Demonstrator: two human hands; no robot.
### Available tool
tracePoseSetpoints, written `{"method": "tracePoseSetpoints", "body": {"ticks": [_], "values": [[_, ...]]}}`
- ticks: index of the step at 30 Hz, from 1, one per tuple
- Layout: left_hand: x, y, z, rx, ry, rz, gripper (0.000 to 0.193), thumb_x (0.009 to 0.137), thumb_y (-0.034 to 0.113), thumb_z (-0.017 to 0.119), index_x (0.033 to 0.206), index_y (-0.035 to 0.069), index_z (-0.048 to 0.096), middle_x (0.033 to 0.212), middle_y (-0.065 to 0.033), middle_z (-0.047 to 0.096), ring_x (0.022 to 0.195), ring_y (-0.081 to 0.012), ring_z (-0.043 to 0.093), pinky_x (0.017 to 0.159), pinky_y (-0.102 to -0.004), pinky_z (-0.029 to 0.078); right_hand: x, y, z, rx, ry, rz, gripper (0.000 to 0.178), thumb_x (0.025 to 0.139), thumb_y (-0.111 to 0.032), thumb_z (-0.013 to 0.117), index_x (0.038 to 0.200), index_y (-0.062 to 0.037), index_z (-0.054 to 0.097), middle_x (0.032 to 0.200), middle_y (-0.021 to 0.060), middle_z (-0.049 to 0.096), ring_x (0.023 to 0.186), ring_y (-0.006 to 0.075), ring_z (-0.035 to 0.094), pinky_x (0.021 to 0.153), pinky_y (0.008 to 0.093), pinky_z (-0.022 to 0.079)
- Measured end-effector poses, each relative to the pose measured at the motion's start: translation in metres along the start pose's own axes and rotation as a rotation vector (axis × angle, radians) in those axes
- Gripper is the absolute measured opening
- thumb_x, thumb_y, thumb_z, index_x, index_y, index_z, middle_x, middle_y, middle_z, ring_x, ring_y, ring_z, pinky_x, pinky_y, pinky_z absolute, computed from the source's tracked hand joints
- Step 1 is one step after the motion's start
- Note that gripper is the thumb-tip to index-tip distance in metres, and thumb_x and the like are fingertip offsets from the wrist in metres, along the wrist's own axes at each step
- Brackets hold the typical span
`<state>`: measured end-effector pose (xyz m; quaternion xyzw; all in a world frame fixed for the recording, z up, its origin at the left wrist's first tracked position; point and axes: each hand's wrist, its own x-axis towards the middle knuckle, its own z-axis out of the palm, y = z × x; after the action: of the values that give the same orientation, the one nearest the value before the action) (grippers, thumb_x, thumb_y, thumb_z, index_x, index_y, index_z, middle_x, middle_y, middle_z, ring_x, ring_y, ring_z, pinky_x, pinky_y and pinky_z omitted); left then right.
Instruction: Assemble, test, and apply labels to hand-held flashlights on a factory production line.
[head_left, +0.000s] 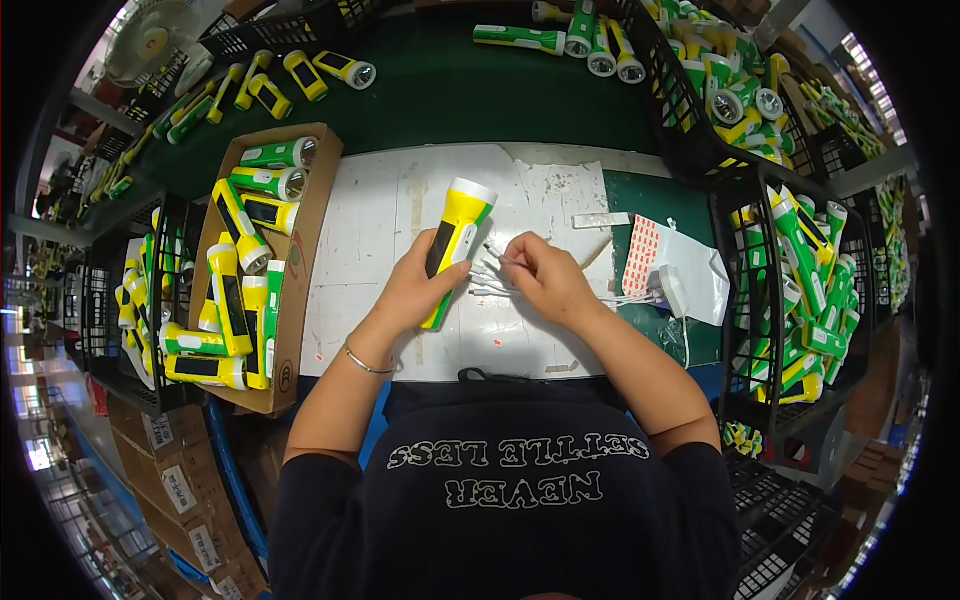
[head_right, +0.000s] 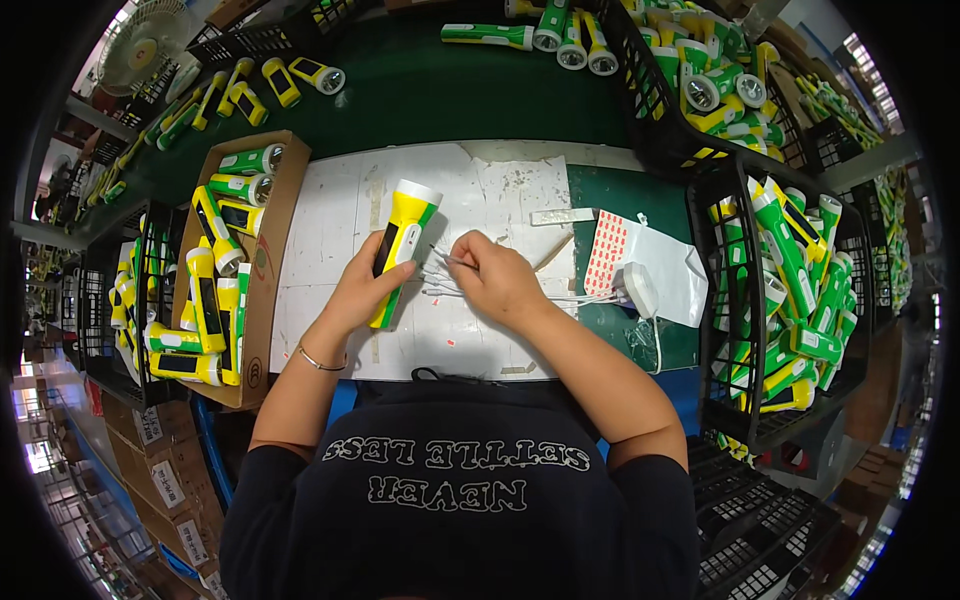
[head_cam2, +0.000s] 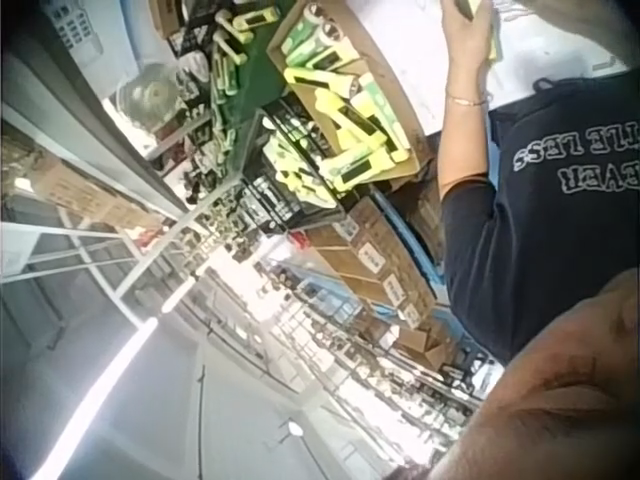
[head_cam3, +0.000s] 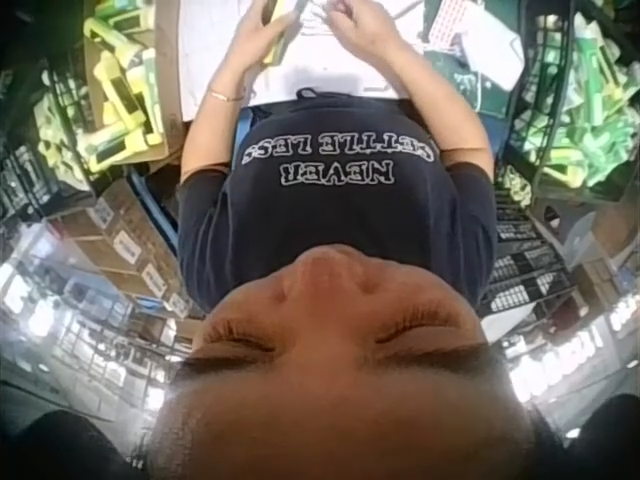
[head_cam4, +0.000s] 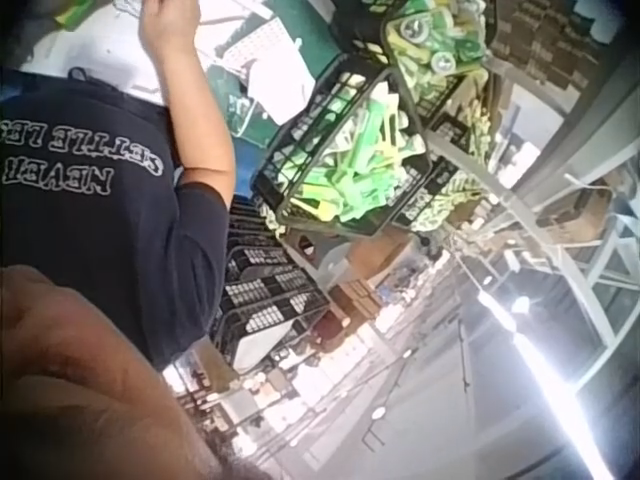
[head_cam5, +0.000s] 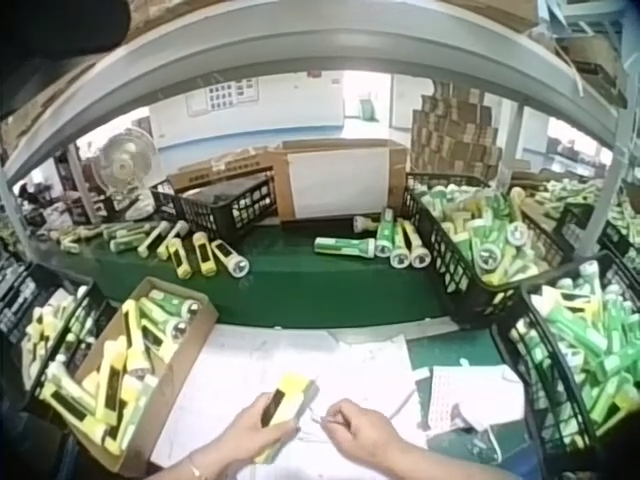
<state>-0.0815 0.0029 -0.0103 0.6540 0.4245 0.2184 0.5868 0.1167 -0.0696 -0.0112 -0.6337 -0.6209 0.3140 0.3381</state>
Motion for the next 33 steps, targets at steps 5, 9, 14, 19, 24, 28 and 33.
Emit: {"method": "tracePoseSetpoints", "body": {"ticks": [5,9,14,19,24,28,33], "values": [[0.004,0.006,0.016,0.096,-0.044,0.073,0.050,0.080,0.025,0.066,0.118,0.000,0.044,0.093,-0.0120,0.059,0.083,-0.0168,0.058,0.074,-0.0283,0.046,-0.002,0.007,-0.013,0.247,0.040,0.017,0.012,0.086,-0.008,0.057,0.093,0.0015,0.057,0.072,0.0047,0.059,0.067,0.0074,0.052,0.061,0.0229,0.042],[0.002,0.018,0.023,0.050,-0.083,0.049,0.051,0.080,0.024,0.066,0.118,-0.001,0.043,0.092,-0.0123,0.059,0.080,-0.0161,0.059,0.071,-0.0281,0.047,-0.008,-0.005,-0.028,0.136,-0.044,-0.018,0.020,0.091,-0.017,0.052,0.094,0.0011,0.059,0.072,0.0027,0.059,0.066,0.0089,0.052,0.062,0.0249,0.043],[0.002,0.016,0.024,0.009,-0.127,0.011,0.052,0.080,0.024,0.067,0.119,-0.001,0.043,0.093,-0.0124,0.059,0.081,-0.0166,0.059,0.072,-0.0284,0.047,-0.009,-0.007,-0.037,0.227,-0.231,-0.047,0.032,0.094,-0.027,0.045,0.087,-0.0004,0.062,0.064,0.0006,0.053,0.061,0.0086,0.049,0.058,0.0241,0.041],[-0.003,0.025,0.025,0.070,-0.179,0.118,0.052,0.080,0.024,0.067,0.119,0.000,0.044,0.098,-0.0124,0.059,0.089,-0.0182,0.057,0.078,-0.0293,0.046,-0.001,-0.001,-0.047,0.546,-0.550,0.139,0.041,0.094,-0.030,0.042,0.076,-0.0009,0.063,0.056,-0.0003,0.049,0.053,0.0061,0.043,0.052,0.0215,0.035],[-0.005,0.031,0.030,0.218,-0.063,0.292,0.053,0.079,0.020,0.067,0.121,0.000,0.043,0.100,-0.0120,0.057,0.090,-0.0204,0.055,0.079,-0.0310,0.044,0.002,-0.003,-0.051,0.629,-0.551,0.267,0.044,0.094,-0.032,0.042,0.070,-0.0008,0.062,0.051,-0.0005,0.047,0.047,0.0051,0.040,0.048,0.0199,0.030],[-0.005,0.032,0.037,0.563,0.145,0.406,0.052,0.078,0.020,0.066,0.121,-0.001,0.043,0.103,-0.0169,0.056,0.093,-0.0276,0.056,0.082,-0.0343,0.045,0.002,0.007,-0.043,0.611,-0.471,0.250,0.043,0.093,-0.031,0.042,0.069,-0.0011,0.062,0.051,0.0002,0.048,0.048,0.0054,0.041,0.048,0.0203,0.030],[-0.003,0.029,0.039,0.363,0.043,0.356,0.053,0.077,0.020,0.065,0.121,0.000,0.041,0.108,-0.0198,0.052,0.096,-0.0356,0.055,0.082,-0.0383,0.046,-0.002,0.002,-0.041,0.638,-0.362,0.205,0.042,0.092,-0.029,0.042,0.065,-0.0017,0.058,0.053,-0.0002,0.047,0.050,0.0069,0.041,0.048,0.0213,0.032]]}}
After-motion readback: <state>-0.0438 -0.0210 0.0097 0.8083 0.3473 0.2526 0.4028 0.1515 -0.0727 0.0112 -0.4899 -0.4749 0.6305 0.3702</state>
